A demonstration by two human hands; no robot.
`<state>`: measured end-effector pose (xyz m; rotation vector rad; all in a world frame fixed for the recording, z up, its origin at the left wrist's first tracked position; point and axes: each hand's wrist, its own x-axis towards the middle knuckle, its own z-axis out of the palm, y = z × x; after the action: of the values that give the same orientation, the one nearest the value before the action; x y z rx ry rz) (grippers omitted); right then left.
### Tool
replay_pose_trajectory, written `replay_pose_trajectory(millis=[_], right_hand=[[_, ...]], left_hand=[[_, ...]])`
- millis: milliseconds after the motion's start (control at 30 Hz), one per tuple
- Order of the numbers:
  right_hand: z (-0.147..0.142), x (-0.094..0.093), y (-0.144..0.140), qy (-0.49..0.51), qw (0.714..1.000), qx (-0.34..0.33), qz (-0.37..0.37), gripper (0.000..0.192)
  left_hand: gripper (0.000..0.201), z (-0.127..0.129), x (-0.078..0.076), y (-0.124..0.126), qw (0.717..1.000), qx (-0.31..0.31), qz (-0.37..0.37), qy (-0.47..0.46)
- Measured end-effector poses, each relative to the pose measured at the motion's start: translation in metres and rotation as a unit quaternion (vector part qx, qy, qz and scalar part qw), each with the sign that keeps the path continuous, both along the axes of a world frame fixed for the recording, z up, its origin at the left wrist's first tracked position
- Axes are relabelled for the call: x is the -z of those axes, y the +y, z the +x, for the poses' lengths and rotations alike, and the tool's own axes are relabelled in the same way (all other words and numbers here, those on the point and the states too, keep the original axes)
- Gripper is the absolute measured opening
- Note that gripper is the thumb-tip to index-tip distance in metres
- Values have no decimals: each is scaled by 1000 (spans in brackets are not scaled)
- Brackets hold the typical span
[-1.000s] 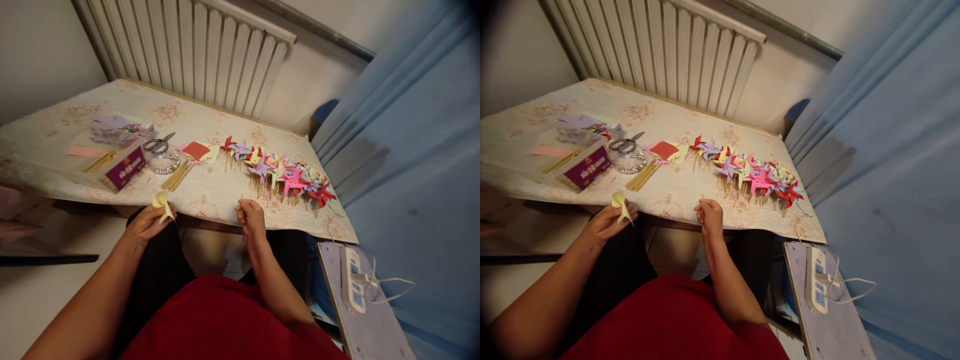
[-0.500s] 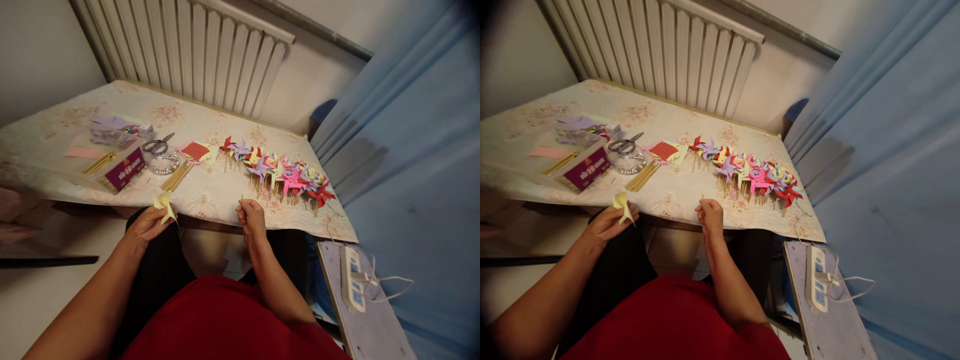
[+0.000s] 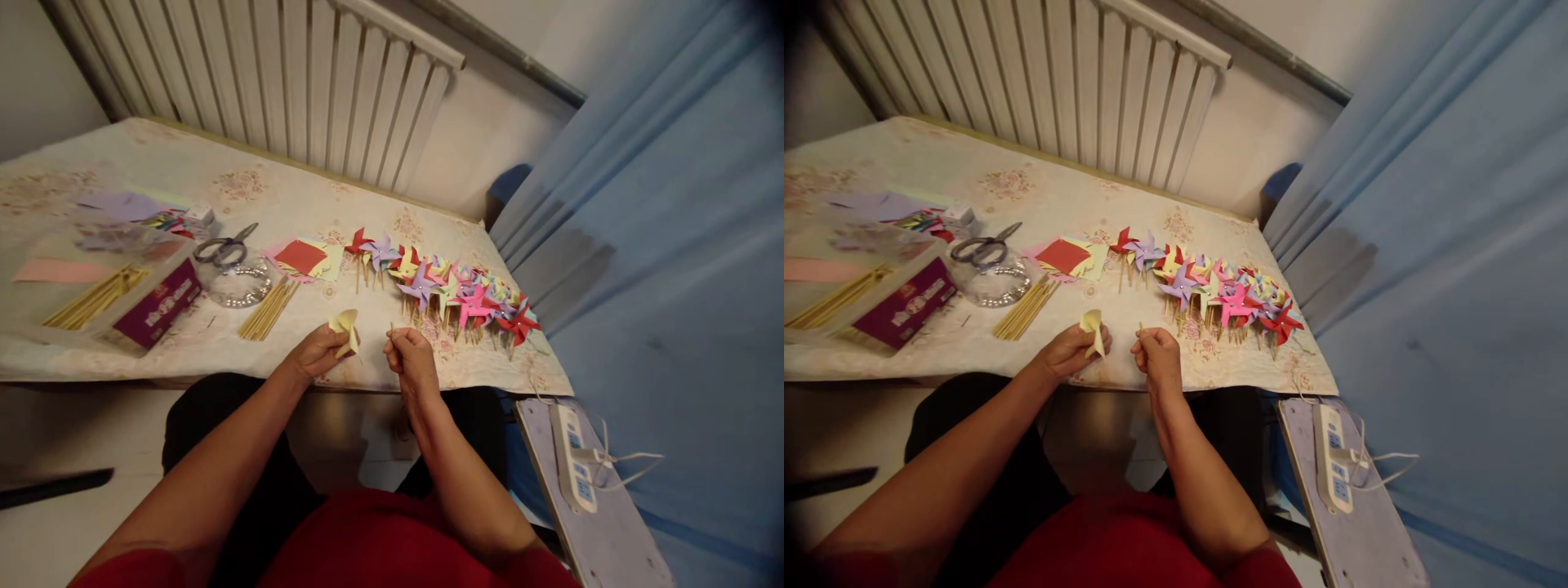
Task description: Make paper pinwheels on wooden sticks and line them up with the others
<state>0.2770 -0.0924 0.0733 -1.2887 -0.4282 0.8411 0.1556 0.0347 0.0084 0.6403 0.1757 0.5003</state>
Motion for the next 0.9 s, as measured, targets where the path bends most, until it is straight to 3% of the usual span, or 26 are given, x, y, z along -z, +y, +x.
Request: replay_pose_trajectory(millis=[233,500,900], right_hand=[[4,-1,18,-21,1000,17,-12,19],[2,9,31,-38,998,30,-40,19],[-6,12,38,-35,997,57,-32,19]], left_hand=[[27,29,0,22,997,64,45,-30],[27,37,15,34,995,79,32,-48],[31,43,13,34,990,109,37,-86]])
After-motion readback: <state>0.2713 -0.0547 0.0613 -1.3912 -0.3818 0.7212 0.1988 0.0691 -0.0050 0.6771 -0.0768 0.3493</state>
